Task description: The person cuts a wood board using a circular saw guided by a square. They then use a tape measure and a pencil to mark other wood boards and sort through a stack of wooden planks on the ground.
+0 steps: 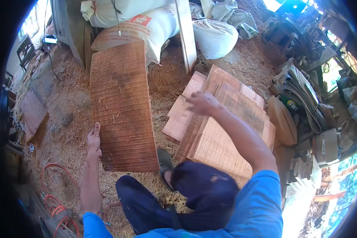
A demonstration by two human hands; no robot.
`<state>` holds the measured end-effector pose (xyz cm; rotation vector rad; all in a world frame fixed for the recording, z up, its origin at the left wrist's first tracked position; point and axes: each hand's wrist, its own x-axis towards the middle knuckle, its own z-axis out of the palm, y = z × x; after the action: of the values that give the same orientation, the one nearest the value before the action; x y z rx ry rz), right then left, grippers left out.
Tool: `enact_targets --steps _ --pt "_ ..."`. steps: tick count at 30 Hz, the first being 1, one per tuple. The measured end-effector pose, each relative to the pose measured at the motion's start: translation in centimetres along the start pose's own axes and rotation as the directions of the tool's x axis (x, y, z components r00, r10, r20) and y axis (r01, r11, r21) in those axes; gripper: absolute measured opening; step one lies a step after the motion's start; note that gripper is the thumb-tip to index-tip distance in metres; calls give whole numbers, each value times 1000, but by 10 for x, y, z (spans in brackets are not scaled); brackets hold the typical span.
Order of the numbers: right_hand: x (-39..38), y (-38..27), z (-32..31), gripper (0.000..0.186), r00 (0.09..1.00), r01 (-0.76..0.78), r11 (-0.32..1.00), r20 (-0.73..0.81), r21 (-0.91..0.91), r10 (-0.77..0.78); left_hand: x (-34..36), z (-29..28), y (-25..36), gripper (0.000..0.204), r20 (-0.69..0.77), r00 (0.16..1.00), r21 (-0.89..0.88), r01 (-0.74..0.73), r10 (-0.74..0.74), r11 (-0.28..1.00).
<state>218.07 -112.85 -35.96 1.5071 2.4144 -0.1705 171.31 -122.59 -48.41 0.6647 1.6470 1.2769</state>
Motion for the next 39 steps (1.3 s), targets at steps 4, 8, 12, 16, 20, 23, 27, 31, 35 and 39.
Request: enact_targets --steps 4,8,12,16,20,23,27,31,35,39 --pt "84 43 23 55 995 -22 1000 -100 -16 20 18 -10 -7 67 -143 990 228 35 -2 973" --pt "163 18 75 63 975 177 965 171 -192 -145 41 -13 -44 66 -50 998 231 45 -34 972" --pt "210 43 89 71 886 47 978 460 -203 53 74 7 -64 61 8 981 255 185 -193 949" --pt "228 52 79 74 865 107 985 501 -138 -24 86 20 -101 60 67 981 194 165 -181 967" --pt "213 71 102 58 930 167 984 341 -61 -137 78 24 -110 61 58 964 297 230 -258 927" --pt "221 72 104 49 921 193 979 357 -64 -158 77 29 -103 59 96 973 231 182 -209 956" --pt "225 45 86 43 932 212 977 308 -35 -191 78 17 -127 59 138 947 419 210 -290 884" --pt "219 56 84 39 944 251 965 240 -74 -227 94 50 -146 66 131 961 396 173 -243 902" --pt "220 58 81 40 942 256 963 245 -86 -229 106 55 -138 67 167 968 383 110 -185 917" --pt "222 56 84 43 939 234 970 273 -69 -207 128 62 -106 66 157 969 427 106 -189 898"
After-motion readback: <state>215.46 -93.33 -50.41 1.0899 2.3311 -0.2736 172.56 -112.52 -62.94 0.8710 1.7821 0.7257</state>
